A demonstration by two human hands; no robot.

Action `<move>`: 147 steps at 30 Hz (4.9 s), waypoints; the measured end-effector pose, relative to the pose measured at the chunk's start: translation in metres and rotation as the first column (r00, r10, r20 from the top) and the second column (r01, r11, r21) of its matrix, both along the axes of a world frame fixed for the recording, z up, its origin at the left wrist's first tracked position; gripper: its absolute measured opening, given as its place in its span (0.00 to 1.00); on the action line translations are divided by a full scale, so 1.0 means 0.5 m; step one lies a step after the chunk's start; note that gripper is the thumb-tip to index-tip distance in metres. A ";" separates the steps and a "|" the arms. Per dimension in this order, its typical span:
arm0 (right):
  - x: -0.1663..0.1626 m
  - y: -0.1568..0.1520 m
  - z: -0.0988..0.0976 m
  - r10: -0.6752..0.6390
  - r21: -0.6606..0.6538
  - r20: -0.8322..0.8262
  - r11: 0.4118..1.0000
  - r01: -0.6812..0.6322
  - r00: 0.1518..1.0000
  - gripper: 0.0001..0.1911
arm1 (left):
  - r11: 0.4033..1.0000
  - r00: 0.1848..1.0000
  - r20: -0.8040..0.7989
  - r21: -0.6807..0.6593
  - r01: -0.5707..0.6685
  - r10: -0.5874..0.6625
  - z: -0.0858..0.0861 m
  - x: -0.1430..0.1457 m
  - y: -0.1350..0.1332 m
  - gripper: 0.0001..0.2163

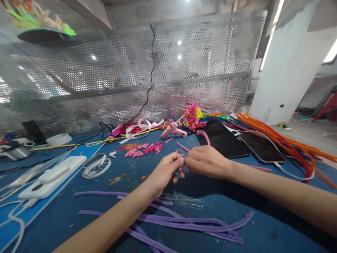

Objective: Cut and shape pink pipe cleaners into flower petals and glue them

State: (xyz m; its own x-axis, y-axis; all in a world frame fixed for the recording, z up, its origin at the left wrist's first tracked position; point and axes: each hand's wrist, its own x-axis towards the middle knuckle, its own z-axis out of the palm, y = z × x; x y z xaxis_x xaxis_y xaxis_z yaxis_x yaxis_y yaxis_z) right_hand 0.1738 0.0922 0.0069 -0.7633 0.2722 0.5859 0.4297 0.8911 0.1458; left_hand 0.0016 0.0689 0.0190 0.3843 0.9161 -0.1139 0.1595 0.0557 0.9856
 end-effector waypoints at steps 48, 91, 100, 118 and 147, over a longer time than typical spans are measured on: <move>0.040 -0.025 0.019 -0.479 -0.101 0.137 0.864 0.494 0.867 0.08 | 0.957 0.874 0.388 -0.122 -0.265 0.291 -0.079 -0.013 0.044 0.09; -0.038 -0.110 0.018 -0.518 -0.970 0.175 0.055 0.237 0.837 0.29 | 0.941 0.572 0.749 -0.227 -0.252 0.334 -0.089 -0.033 0.037 0.04; -0.061 -0.085 0.012 -0.547 -0.937 0.247 0.074 0.341 0.800 0.29 | 0.952 0.586 0.750 -0.250 -0.177 0.306 -0.085 -0.028 0.029 0.06; 0.052 -0.066 0.050 -0.743 -0.461 0.329 0.412 0.786 0.583 0.35 | 0.894 0.909 0.260 0.230 -0.385 0.325 -0.028 -0.117 0.111 0.13; 0.041 -0.048 0.002 -0.576 -0.330 0.251 0.705 0.628 0.778 0.11 | 0.761 0.786 -0.611 0.553 0.339 0.094 -0.046 -0.090 0.068 0.11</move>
State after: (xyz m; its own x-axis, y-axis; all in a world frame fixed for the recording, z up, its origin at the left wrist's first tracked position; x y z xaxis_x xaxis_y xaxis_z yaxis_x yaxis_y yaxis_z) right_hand 0.1943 0.0684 0.0081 -0.4153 0.8740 0.2523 0.8959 0.4411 -0.0534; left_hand -0.0433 0.1028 -0.0040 0.5540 0.8062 0.2077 0.6533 -0.5757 0.4918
